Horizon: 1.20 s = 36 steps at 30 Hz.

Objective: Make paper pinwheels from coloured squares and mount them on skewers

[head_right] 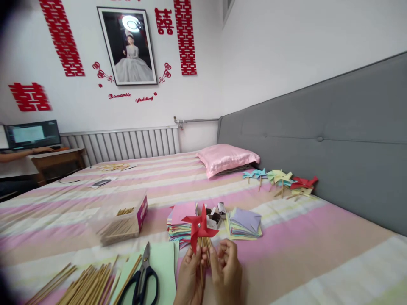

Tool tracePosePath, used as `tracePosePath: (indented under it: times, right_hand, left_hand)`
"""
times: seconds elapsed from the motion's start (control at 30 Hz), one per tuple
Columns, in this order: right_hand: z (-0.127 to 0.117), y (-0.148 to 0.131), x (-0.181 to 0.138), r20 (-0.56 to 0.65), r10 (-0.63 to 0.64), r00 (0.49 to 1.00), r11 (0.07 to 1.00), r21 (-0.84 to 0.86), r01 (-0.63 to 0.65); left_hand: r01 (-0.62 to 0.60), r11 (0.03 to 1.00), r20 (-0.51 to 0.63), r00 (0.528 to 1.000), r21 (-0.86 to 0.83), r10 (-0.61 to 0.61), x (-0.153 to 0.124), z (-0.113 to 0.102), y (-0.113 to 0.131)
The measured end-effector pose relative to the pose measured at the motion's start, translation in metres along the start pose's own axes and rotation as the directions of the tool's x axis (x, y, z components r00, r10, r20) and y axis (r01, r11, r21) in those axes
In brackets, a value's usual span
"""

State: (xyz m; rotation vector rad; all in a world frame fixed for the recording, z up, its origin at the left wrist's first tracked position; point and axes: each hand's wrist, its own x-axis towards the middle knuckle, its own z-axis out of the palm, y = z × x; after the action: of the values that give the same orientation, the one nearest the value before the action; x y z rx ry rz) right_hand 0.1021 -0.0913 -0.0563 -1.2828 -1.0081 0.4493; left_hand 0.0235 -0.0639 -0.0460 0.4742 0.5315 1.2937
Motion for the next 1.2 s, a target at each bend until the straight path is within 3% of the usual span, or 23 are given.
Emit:
tracePosePath:
  times: [0.17,0.37,0.57,0.73,0.83,1.03,1.2]
  right_hand:
    - [0.002,-0.009,-0.007,0.165,-0.153,0.974,0.974,-0.142,0.177]
    - [0.004,-0.021,-0.006,0.182,-0.227,0.957,0.96,-0.125,0.252]
    - [0.002,-0.017,0.0,0.125,-0.201,0.972,0.976,-0.057,0.209]
    - [-0.002,-0.024,0.023,0.025,-0.129,0.991,0.992,0.007,0.129]
    - [-0.005,-0.036,0.049,0.01,-0.103,0.995,0.993,0.061,0.102]
    - [-0.012,-0.055,0.108,0.102,-0.077,0.992,0.974,0.22,0.053]
    - [-0.017,-0.029,0.123,0.083,0.015,0.996,0.954,0.297,-0.039]
  left_hand:
    - [0.019,1.0,0.019,1.0,0.008,-0.019,-0.012,-0.004,0.002]
    - [0.015,0.999,0.027,1.0,0.05,-0.016,-0.018,-0.008,0.002]
    - [-0.021,0.992,0.043,0.999,0.121,0.015,-0.009,-0.007,-0.003]
    - [-0.025,0.956,0.052,0.999,0.294,0.01,-0.002,0.002,-0.016]
    - [-0.072,0.908,0.085,0.996,0.413,0.041,0.005,0.017,-0.017]
    - [-0.227,0.819,0.157,0.973,0.527,0.168,0.037,0.058,-0.004]
    - [-0.275,0.812,0.11,0.961,0.514,0.255,0.055,0.045,-0.018]
